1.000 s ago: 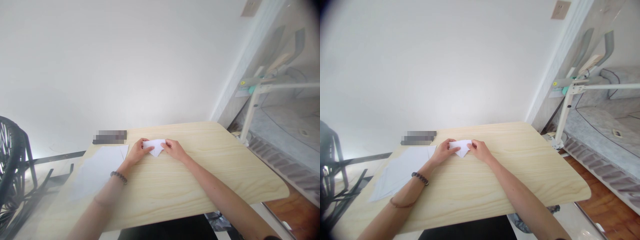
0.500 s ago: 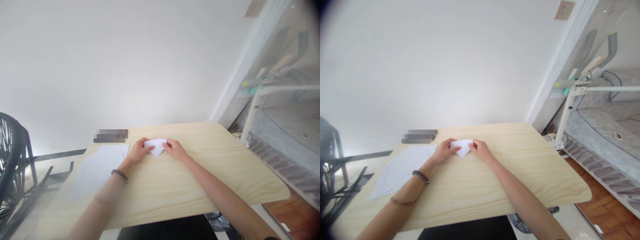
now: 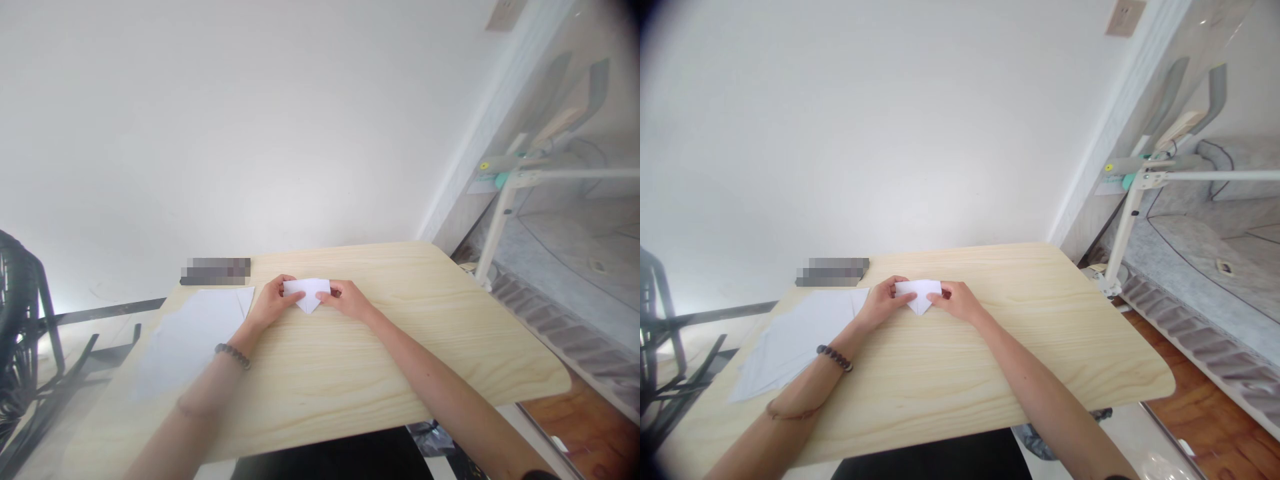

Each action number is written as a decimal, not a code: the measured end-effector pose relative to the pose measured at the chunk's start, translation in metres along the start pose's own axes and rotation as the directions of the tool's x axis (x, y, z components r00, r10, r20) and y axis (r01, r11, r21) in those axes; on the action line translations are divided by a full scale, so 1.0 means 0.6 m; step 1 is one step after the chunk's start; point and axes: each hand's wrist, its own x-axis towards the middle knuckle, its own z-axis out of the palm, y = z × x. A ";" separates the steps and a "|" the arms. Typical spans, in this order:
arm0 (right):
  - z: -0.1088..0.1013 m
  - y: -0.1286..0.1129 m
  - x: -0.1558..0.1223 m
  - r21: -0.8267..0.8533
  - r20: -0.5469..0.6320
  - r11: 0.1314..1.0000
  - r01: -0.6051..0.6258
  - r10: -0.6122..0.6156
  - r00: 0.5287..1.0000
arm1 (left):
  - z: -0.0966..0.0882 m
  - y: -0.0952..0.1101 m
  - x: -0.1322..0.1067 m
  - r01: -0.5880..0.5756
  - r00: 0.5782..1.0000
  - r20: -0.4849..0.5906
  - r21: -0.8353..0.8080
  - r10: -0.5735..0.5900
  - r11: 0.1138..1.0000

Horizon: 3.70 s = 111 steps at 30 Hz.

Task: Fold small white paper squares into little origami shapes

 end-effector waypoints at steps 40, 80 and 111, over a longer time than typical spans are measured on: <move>0.000 0.005 0.004 0.064 0.010 0.997 -0.048 0.048 0.999 | -0.011 -0.002 0.007 0.055 0.991 0.129 -0.135 -0.038 0.989; -0.005 -0.004 0.000 -0.009 0.031 0.999 -0.047 0.047 0.998 | -0.005 0.010 -0.002 0.014 1.000 0.020 0.057 -0.015 0.998; -0.002 -0.001 0.001 0.097 0.040 0.993 -0.065 0.061 0.997 | -0.002 0.013 -0.005 -0.003 0.999 0.045 0.042 0.001 0.999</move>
